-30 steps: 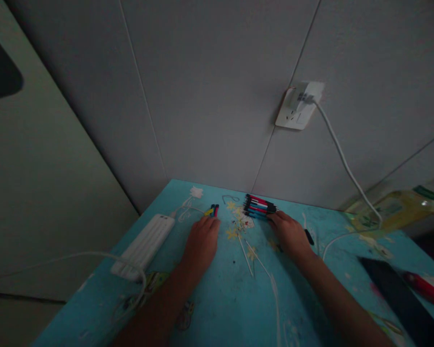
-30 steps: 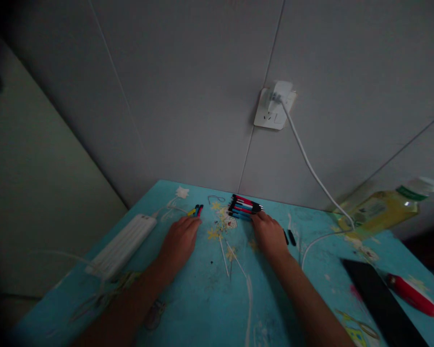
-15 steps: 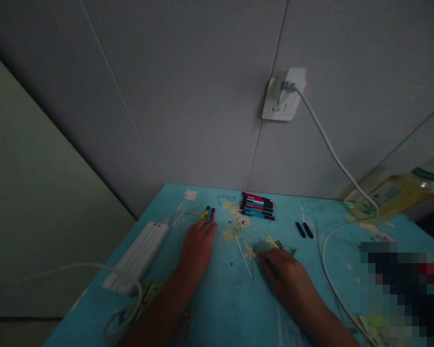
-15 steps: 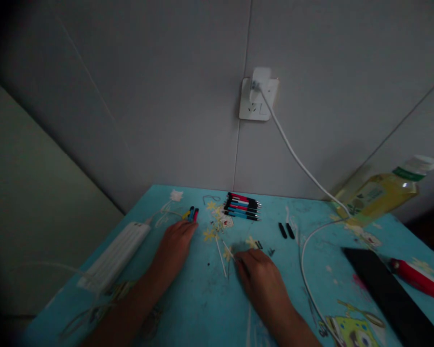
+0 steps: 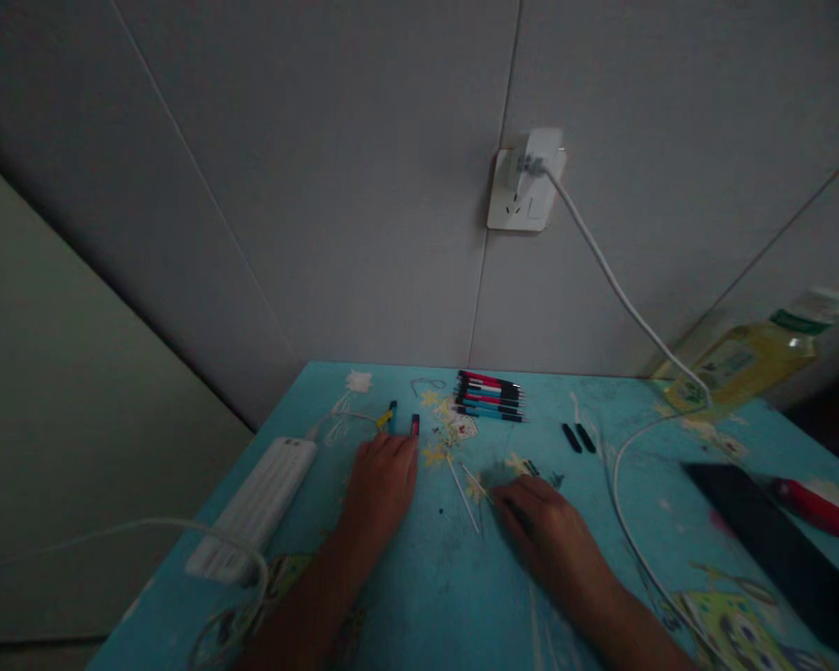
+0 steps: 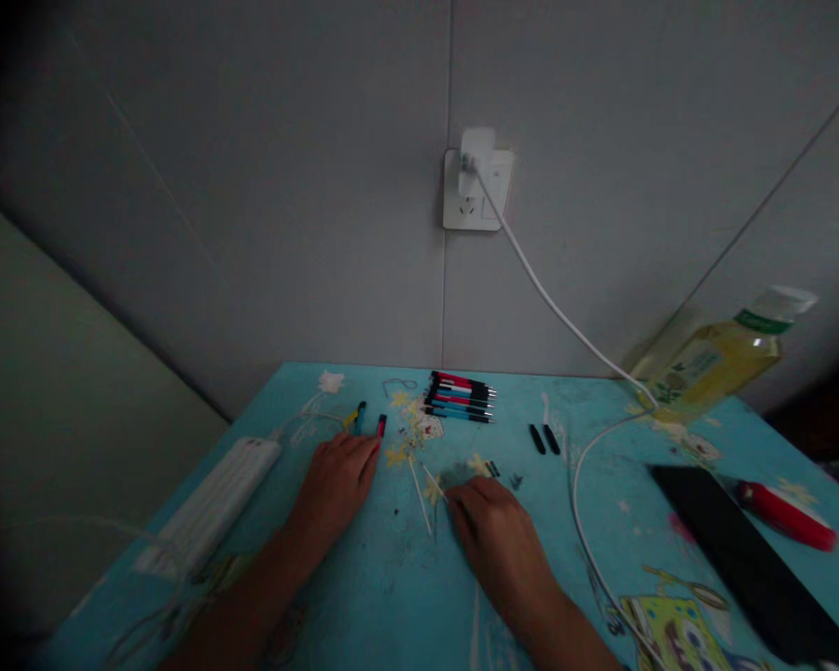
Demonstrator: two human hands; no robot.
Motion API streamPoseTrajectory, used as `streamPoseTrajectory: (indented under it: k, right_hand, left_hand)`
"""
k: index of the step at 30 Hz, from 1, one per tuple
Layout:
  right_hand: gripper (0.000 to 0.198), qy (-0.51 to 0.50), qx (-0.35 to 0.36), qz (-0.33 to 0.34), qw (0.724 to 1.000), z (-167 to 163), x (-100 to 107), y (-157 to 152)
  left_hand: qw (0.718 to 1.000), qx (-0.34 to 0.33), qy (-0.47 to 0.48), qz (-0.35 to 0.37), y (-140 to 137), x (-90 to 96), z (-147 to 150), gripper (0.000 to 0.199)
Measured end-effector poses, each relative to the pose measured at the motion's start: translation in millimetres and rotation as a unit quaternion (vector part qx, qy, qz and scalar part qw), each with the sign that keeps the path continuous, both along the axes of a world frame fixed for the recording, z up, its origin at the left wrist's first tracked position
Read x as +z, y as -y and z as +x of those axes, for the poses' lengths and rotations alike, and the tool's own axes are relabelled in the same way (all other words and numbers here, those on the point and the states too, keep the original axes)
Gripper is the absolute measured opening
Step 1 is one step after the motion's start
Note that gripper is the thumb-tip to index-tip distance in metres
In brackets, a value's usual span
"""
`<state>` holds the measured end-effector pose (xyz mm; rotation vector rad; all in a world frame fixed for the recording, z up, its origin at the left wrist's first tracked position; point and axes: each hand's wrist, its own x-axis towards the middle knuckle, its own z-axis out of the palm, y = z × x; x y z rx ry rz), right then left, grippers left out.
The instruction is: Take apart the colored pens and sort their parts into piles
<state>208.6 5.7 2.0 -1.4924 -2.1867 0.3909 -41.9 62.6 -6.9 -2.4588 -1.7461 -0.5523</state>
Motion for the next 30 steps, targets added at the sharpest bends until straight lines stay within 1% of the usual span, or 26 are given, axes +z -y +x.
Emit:
streamPoseTrajectory:
  k: [2,4,6,8,9,12,15,18,21,24,26,28,30]
  right_hand:
    - [0.021,0.009,0.000,0.002,1.000,-3.8,2.5,-4.7]
    - [0.022,0.038,0.003,0.008,0.999,-9.9,7.5,-15.6]
    - [0.023,0.089,-0.004,0.025,0.996,-18.2,13.2,-33.0]
    - [0.025,0.163,-0.006,0.036,0.986,-27.9,17.1,-54.0]
    - [0.026,0.174,-0.011,0.040,0.984,-32.9,17.9,-64.4]
    - [0.025,0.192,-0.019,0.046,0.980,-46.6,15.5,-89.3]
    - [0.022,0.203,-0.032,0.052,0.977,-54.7,10.1,-101.0]
    - [0.021,0.203,-0.041,0.061,0.976,-56.7,5.9,-104.0]
    - [0.020,0.193,-0.047,0.071,0.978,-55.1,4.1,-104.9]
    - [0.021,0.170,-0.053,0.080,0.981,-51.5,6.4,-103.2]
    - [0.020,0.147,-0.058,0.084,0.984,-47.8,10.6,-98.0]
    - [0.020,0.117,-0.065,0.087,0.987,-43.3,15.9,-87.9]
    - [0.021,0.087,-0.071,0.088,0.990,-38.7,20.5,-73.3]
  left_hand:
    - [1.000,-0.005,-0.005,-0.002,3.4,2.0,2.5,0.022]
    - [1.000,-0.010,-0.010,-0.004,6.7,5.2,5.6,0.020]
    - [1.000,-0.008,-0.015,-0.005,9.4,8.8,8.6,0.020]
    - [1.000,0.003,-0.020,-0.007,11.2,11.5,10.8,0.020]
    - [1.000,0.009,-0.022,-0.008,11.7,12.1,11.4,0.020]
    - [0.999,0.028,-0.014,-0.011,11.8,11.7,11.5,0.015]
    - [0.999,0.048,0.003,-0.021,10.9,9.8,10.4,0.009]
    - [0.998,0.051,0.031,-0.027,10.5,8.5,9.6,0.008]
    - [0.997,0.047,0.051,-0.029,10.5,6.8,9.3,0.012]
    - [0.996,0.042,0.072,-0.029,9.4,3.9,9.0,0.018]
    - [0.994,0.028,0.098,-0.028,8.2,2.6,9.1,0.021]
    - [0.985,-0.003,0.170,-0.022,7.6,3.1,10.3,0.022]
    - [0.961,-0.046,0.271,-0.014,8.6,5.5,12.7,0.021]
